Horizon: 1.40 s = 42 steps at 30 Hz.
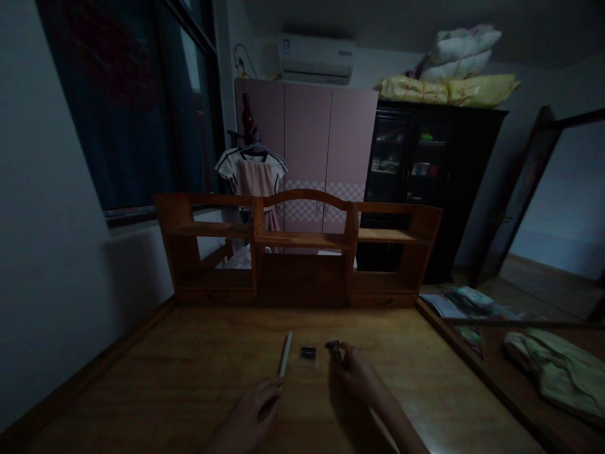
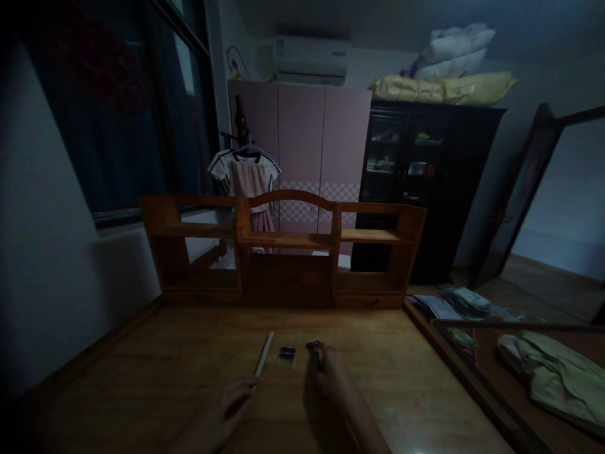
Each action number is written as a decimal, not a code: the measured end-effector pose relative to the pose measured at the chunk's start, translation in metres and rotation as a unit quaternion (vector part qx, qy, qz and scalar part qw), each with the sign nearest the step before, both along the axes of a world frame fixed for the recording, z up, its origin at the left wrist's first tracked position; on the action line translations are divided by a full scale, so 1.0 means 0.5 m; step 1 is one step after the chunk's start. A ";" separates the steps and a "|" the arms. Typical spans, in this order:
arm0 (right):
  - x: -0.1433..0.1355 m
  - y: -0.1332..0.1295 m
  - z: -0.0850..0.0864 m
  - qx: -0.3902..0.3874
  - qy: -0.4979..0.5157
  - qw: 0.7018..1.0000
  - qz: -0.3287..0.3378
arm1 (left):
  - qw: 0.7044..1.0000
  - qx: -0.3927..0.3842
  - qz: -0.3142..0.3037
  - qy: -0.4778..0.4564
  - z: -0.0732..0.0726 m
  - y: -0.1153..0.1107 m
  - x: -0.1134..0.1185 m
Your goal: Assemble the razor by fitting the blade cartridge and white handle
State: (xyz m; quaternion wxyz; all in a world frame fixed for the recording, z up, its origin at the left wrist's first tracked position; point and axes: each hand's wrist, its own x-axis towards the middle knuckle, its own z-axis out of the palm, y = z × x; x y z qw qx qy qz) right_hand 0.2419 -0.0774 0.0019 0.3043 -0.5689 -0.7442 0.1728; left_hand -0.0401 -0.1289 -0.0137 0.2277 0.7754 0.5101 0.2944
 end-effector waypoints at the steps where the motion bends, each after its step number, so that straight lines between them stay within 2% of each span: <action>1: -0.001 0.004 -0.002 0.003 0.003 1.000 0.008 | 1.000 -0.001 0.003 0.004 0.001 0.002 0.000; 3: -0.002 0.017 -0.005 0.001 0.002 1.000 0.027 | 1.000 -0.001 0.007 0.011 0.011 0.006 -0.001; 6: 0.000 0.052 0.002 -0.015 -0.044 0.999 0.024 | 1.000 0.017 -0.012 0.017 0.053 0.024 0.004; 9: 0.003 0.101 0.022 0.012 -0.109 0.993 -0.032 | 0.997 0.061 -0.039 0.009 0.105 0.079 0.030; 11: 0.008 0.131 0.037 0.042 -0.132 0.988 -0.060 | 0.995 0.100 -0.015 -0.015 0.125 0.136 0.060; 14: 0.035 0.159 0.051 0.043 -0.117 0.990 -0.062 | 0.991 0.111 0.019 -0.074 0.118 0.229 0.113; 15: 0.048 0.162 0.053 0.015 -0.098 0.994 -0.044 | 0.988 0.107 0.021 -0.107 0.108 0.256 0.128; 17: 0.077 0.163 0.054 -0.093 -0.046 0.995 0.007 | 0.983 0.088 0.016 -0.161 0.083 0.297 0.151; 19: 0.097 0.160 0.053 -0.170 -0.011 0.985 0.033 | 0.977 0.082 0.028 -0.193 0.060 0.319 0.166; 22: 0.098 0.151 0.049 -0.206 -0.013 0.977 0.059 | 0.968 0.132 0.072 -0.200 0.036 0.324 0.174; 25: 0.077 0.146 0.037 -0.176 -0.048 0.982 0.053 | 0.968 0.161 0.093 -0.171 0.026 0.314 0.177; 30: 0.056 0.150 0.013 -0.122 -0.075 0.988 0.064 | 0.977 0.145 0.073 -0.142 0.028 0.295 0.194; 35: 0.046 0.149 0.008 -0.091 -0.099 0.988 0.080 | 0.980 0.134 0.057 -0.136 0.018 0.289 0.214; 39: 0.022 0.143 0.010 -0.028 -0.039 0.998 0.040 | 0.978 0.136 0.057 -0.145 0.013 0.291 0.212; 42: 0.007 0.144 0.011 0.011 0.024 1.000 0.002 | 0.974 0.112 0.053 -0.190 0.016 0.290 0.207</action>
